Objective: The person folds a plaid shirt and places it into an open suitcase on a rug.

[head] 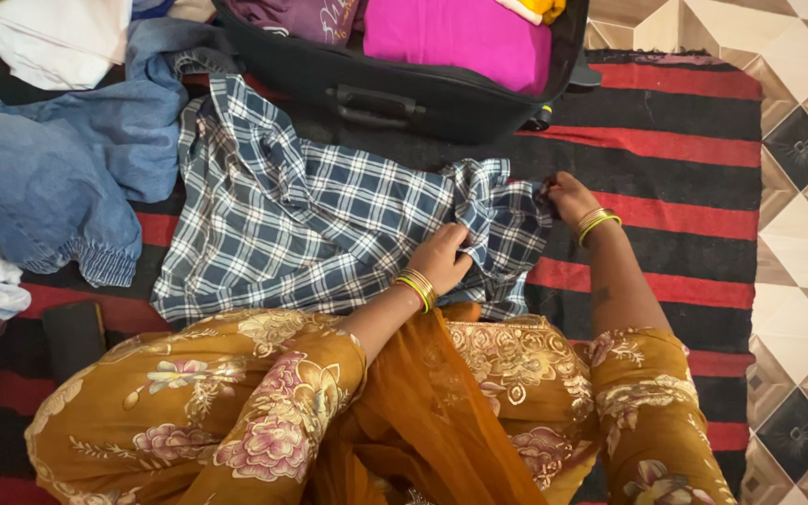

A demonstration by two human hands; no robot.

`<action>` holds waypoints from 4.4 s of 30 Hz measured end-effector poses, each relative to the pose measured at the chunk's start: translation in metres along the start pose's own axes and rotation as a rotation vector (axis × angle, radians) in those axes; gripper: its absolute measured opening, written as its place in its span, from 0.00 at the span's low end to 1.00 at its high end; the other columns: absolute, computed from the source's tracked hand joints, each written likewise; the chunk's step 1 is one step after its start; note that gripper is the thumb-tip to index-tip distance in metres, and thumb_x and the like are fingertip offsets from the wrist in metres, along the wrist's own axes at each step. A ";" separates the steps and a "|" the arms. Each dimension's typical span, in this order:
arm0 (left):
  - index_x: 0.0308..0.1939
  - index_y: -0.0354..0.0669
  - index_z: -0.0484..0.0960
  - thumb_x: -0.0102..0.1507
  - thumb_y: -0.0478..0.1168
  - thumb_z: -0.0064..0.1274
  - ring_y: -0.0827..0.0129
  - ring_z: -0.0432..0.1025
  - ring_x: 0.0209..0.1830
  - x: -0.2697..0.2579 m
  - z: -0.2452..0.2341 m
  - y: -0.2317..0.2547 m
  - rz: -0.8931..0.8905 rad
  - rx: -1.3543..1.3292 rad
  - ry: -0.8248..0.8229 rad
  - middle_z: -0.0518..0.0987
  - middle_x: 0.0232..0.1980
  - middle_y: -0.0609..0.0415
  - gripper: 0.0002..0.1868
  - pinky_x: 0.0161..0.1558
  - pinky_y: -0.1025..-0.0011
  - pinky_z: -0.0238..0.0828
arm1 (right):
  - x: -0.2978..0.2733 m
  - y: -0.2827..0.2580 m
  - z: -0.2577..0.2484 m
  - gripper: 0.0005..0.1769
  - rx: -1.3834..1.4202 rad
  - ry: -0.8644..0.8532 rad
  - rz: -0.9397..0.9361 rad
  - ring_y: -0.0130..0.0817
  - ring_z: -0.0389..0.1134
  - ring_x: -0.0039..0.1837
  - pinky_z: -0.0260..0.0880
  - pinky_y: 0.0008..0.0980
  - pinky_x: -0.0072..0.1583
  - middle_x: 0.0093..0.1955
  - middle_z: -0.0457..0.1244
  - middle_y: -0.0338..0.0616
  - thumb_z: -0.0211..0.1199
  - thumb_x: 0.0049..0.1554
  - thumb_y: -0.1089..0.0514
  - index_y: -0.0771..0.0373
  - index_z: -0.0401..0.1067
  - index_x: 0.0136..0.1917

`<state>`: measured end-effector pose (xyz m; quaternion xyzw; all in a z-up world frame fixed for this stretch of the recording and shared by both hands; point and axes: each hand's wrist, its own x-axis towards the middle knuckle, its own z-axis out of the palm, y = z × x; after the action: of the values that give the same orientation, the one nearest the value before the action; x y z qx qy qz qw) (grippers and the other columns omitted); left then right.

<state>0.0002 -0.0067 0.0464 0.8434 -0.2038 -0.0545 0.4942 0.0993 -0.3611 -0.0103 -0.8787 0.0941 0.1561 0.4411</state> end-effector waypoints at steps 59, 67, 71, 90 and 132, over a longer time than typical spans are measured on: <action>0.61 0.51 0.75 0.60 0.44 0.56 0.53 0.69 0.65 0.010 -0.023 0.066 0.299 0.537 -0.681 0.68 0.70 0.48 0.24 0.59 0.49 0.69 | -0.006 -0.082 0.020 0.16 -0.217 0.370 -0.045 0.49 0.74 0.54 0.72 0.41 0.57 0.50 0.72 0.57 0.69 0.55 0.54 0.67 0.74 0.50; 0.56 0.44 0.80 0.62 0.50 0.56 0.49 0.75 0.58 -0.013 -0.188 0.017 0.095 0.717 -0.730 0.79 0.58 0.44 0.22 0.58 0.53 0.72 | -0.037 -0.081 0.030 0.21 -0.563 0.027 0.224 0.56 0.74 0.58 0.73 0.50 0.59 0.55 0.72 0.58 0.62 0.55 0.45 0.59 0.79 0.56; 0.59 0.45 0.79 0.62 0.47 0.56 0.48 0.74 0.60 -0.035 -0.267 -0.020 -0.159 0.877 -0.676 0.78 0.60 0.42 0.22 0.60 0.50 0.70 | -0.060 -0.098 -0.008 0.21 -0.717 0.266 0.128 0.62 0.69 0.61 0.69 0.55 0.60 0.59 0.69 0.61 0.62 0.58 0.46 0.58 0.77 0.60; 0.73 0.74 0.59 0.62 0.49 0.53 0.39 0.63 0.68 0.082 -0.322 -0.103 -0.754 0.389 0.234 0.61 0.71 0.38 0.36 0.64 0.46 0.62 | -0.231 -0.254 0.121 0.30 -0.660 -0.380 -0.069 0.48 0.73 0.60 0.72 0.44 0.61 0.58 0.71 0.51 0.61 0.55 0.44 0.53 0.68 0.68; 0.57 0.46 0.72 0.58 0.29 0.53 0.54 0.80 0.40 0.021 -0.334 -0.228 -0.604 -1.307 0.530 0.81 0.47 0.48 0.23 0.39 0.50 0.80 | -0.171 -0.179 0.123 0.31 -0.776 -0.363 -0.071 0.51 0.71 0.63 0.69 0.44 0.65 0.59 0.71 0.52 0.63 0.55 0.42 0.56 0.68 0.69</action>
<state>0.1831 0.3540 0.0222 0.3835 0.2344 -0.0924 0.8885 -0.0296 -0.1515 0.1153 -0.9406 -0.0807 0.3167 0.0923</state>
